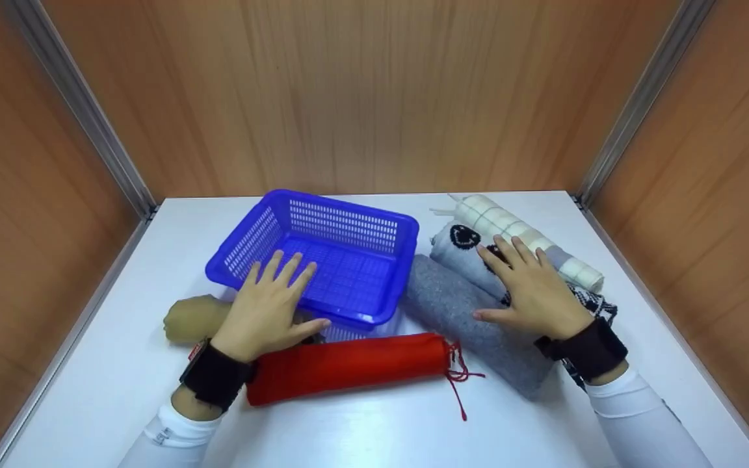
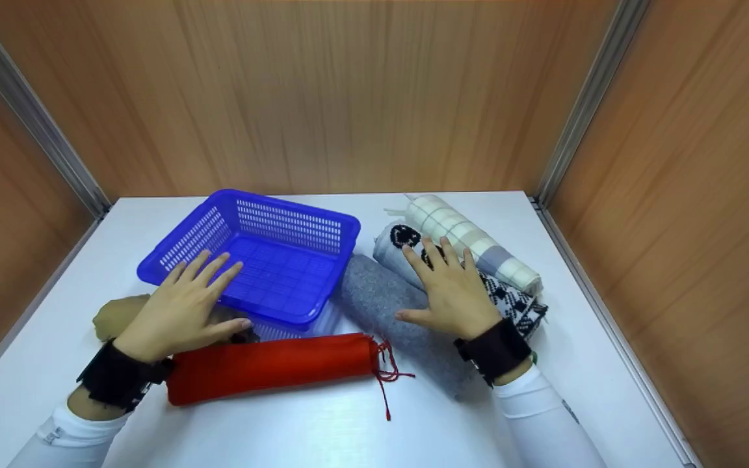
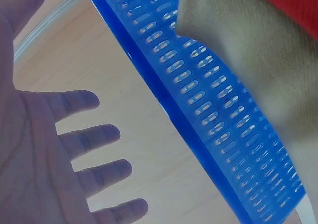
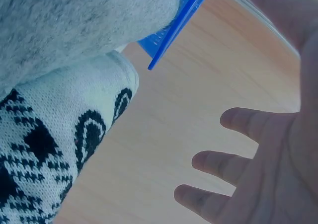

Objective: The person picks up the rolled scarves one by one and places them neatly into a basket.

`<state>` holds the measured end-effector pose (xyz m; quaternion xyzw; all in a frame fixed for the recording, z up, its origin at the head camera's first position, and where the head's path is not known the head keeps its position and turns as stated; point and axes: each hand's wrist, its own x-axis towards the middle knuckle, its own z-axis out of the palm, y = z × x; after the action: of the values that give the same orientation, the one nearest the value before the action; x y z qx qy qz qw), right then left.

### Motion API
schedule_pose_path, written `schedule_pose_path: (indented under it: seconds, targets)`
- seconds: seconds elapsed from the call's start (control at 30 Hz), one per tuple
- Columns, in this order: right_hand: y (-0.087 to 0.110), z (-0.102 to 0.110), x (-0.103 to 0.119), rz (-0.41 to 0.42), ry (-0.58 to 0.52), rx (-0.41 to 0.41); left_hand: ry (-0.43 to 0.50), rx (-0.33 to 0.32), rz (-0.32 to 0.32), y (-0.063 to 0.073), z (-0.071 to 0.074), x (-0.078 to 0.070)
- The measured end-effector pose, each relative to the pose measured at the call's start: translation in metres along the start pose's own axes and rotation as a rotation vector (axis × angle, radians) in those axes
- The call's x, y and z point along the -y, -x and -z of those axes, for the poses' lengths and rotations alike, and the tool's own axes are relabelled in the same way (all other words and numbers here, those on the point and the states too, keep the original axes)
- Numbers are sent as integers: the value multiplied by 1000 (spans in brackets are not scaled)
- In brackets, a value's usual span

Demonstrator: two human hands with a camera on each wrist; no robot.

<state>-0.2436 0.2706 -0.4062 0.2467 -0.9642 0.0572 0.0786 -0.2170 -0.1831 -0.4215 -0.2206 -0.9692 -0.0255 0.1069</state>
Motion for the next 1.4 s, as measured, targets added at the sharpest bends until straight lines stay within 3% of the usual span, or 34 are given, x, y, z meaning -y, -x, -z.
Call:
schedule_pose_path:
  seconds: [0.53,0.8,1.4]
  targets:
    - [2,1,14,74,8,0,-49,-60,-79,10,-2,-3]
    - [1,-1,19,134,39,-38,-60,-57,-90,15,-4,-2]
    - [-1,-6,32,207,57,-41,-45,-65,-131,25,-2,-4]
